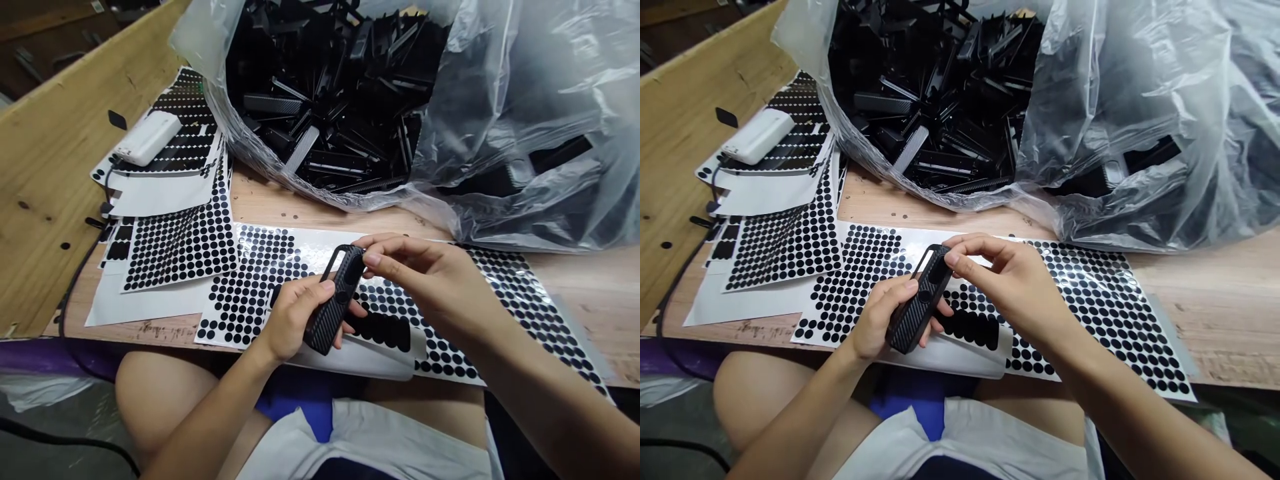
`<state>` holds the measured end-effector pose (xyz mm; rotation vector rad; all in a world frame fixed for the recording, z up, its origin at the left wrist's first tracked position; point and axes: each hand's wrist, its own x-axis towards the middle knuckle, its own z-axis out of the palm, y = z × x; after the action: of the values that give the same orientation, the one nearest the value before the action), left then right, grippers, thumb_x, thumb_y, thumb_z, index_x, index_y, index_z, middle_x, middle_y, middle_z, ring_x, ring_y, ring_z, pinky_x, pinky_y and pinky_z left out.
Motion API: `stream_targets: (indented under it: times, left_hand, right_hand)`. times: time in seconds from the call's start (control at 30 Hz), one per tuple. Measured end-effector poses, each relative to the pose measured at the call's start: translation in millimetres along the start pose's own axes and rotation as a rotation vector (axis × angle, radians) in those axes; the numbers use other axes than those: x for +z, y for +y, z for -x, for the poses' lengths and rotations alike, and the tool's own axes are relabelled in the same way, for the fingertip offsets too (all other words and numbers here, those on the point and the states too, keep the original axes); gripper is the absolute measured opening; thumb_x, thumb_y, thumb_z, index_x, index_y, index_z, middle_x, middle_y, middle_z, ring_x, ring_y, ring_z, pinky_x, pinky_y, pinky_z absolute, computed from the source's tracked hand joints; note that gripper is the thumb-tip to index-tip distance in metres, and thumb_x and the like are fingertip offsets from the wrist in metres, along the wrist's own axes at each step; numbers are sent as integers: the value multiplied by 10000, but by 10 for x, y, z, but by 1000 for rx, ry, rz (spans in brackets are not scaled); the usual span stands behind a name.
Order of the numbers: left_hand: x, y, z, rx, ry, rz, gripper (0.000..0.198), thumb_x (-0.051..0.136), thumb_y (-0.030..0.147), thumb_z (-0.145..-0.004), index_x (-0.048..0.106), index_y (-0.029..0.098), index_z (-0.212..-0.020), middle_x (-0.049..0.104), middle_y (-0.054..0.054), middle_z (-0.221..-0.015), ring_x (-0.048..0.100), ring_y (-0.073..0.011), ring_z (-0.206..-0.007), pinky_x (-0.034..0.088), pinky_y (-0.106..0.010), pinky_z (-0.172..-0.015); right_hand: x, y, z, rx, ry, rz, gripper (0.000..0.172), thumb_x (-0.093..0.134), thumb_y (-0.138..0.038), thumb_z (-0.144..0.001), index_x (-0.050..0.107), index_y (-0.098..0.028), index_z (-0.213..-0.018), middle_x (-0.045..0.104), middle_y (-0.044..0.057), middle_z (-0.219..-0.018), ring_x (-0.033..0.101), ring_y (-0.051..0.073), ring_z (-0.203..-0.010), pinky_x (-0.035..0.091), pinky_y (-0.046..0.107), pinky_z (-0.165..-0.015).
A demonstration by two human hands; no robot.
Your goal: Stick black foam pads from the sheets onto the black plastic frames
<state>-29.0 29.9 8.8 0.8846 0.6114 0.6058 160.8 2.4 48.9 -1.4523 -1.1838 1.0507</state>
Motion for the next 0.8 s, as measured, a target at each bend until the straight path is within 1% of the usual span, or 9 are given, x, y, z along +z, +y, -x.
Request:
stream_targets:
  times: [0.17,0.33,0.43,0.53,0.6,0.67,0.7,0.73,0.8]
  left_hand:
    - [-6,-15,2,-4,5,13,455,639,553,-875,682,102,-842,785,-157,-872,630,-130,-459,531,-264,-506]
    - [-4,-13,11,-7,-1,30,445,656,543,-877,675,99,-840,784,-156,-873,643,-133,-471,486,-231,-450]
    - [-8,-17,14,-13,1,35,439,659,541,-875,675,104,-841,783,-154,-876,644,-135,-474,481,-227,-438]
    - [-13,-30,13,-18,6,34,448,659,555,-875,674,108,-841,781,-152,-875,640,-134,-472,491,-230,-444]
    - [-13,-36,11,-14,7,28,452,673,563,-871,678,111,-868,778,-140,-865,641,-130,-474,503,-228,-456]
    - [-8,-36,8,-2,11,18,443,711,553,-857,687,115,-920,770,-118,-850,639,-120,-477,509,-217,-466]
    - [-4,-35,7,3,11,12,441,731,545,-848,692,117,-947,763,-106,-840,638,-116,-480,510,-212,-469]
    - [0,-33,6,9,11,6,440,748,536,-839,695,120,-969,757,-94,-828,638,-113,-481,508,-206,-469]
    - [5,-30,7,20,11,4,438,767,530,-827,694,123,-972,745,-79,-807,635,-108,-479,511,-205,-475]
  right_hand:
    - [18,-29,8,-77,29,76,237,830,-494,-790,775,-263,-787,783,51,-1060,710,268,-1012,556,436,-981]
    - [35,-66,24,-105,37,136,243,805,-497,-808,762,-260,-781,786,66,-1042,717,284,-1019,604,428,-902]
    - [47,-70,50,-138,71,192,183,778,-443,-840,761,-261,-826,779,68,-1056,721,283,-1010,622,429,-874]
    - [59,-61,70,-227,88,294,94,737,-365,-884,747,-273,-869,775,63,-1039,729,279,-980,617,451,-883]
    - [68,-53,83,-332,99,415,74,700,-335,-915,735,-287,-870,768,72,-1038,726,294,-987,598,490,-910]
    - [71,-46,96,-457,164,566,72,684,-340,-925,739,-294,-915,730,105,-1170,681,345,-1123,554,549,-978]
    - [67,-43,97,-509,205,632,103,687,-353,-921,744,-292,-982,687,122,-1268,633,373,-1214,525,575,-1017]
    - [57,-38,88,-543,221,676,187,694,-370,-915,737,-286,-1077,637,135,-1354,584,391,-1285,500,590,-1045]
    - [12,-26,11,-559,151,704,387,704,-423,-908,680,-271,-1263,596,148,-1409,554,393,-1322,485,589,-1060]
